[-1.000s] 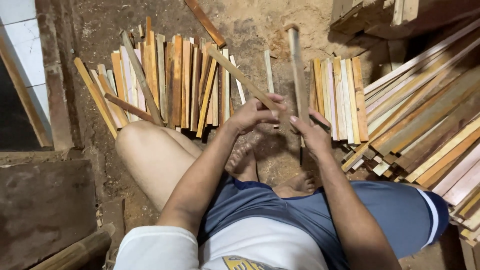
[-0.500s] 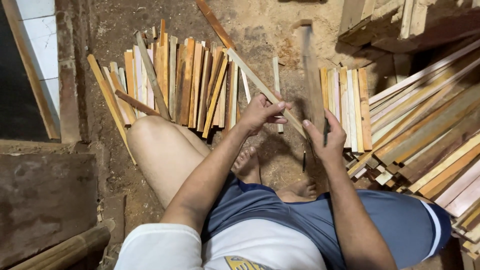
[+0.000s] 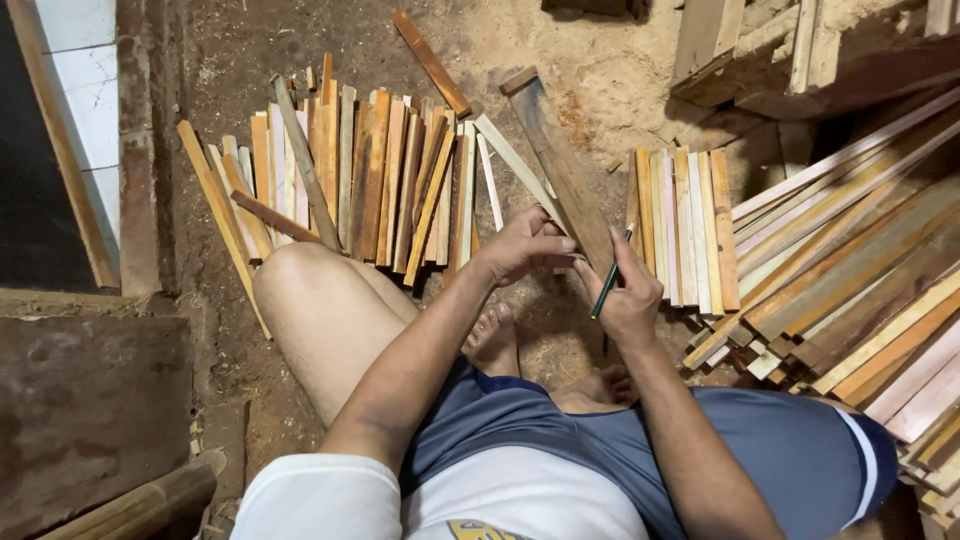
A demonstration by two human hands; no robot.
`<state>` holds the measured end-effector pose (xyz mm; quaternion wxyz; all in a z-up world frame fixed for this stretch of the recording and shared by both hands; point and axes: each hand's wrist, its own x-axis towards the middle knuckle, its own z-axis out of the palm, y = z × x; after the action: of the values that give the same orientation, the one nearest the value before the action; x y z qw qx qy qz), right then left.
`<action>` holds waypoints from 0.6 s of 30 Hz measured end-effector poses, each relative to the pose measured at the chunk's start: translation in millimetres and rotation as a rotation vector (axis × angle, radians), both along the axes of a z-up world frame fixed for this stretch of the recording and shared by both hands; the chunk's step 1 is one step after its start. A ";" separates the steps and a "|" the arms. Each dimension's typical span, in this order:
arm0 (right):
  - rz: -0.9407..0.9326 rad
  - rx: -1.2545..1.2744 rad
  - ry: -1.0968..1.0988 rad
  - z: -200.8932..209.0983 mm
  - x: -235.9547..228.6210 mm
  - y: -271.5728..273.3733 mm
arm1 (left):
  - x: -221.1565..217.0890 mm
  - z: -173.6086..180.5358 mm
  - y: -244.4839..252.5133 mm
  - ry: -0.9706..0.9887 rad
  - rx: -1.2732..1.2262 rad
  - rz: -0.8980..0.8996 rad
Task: A person sits on the floor and uses a hand tool to shave or mark the edges of thin wooden strips one by one.
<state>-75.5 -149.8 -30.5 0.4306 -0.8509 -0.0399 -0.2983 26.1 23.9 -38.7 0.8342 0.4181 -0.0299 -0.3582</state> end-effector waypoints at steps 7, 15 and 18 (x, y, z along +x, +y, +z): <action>0.116 -0.112 -0.018 -26.1 1.0 -6.6 | -7.6 23.9 -3.4 -0.103 0.021 -0.042; 0.097 -0.207 -0.112 -18.2 -2.9 -1.9 | -17.0 59.1 0.0 -0.141 0.097 0.026; 0.097 -0.214 -0.113 -18.3 -2.5 -1.9 | -11.9 50.7 2.6 -0.116 0.065 0.012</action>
<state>-78.1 -151.7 -48.8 0.3482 -0.8710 -0.1367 -0.3186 14.2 26.5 12.0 0.8193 0.4652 -0.0638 -0.3291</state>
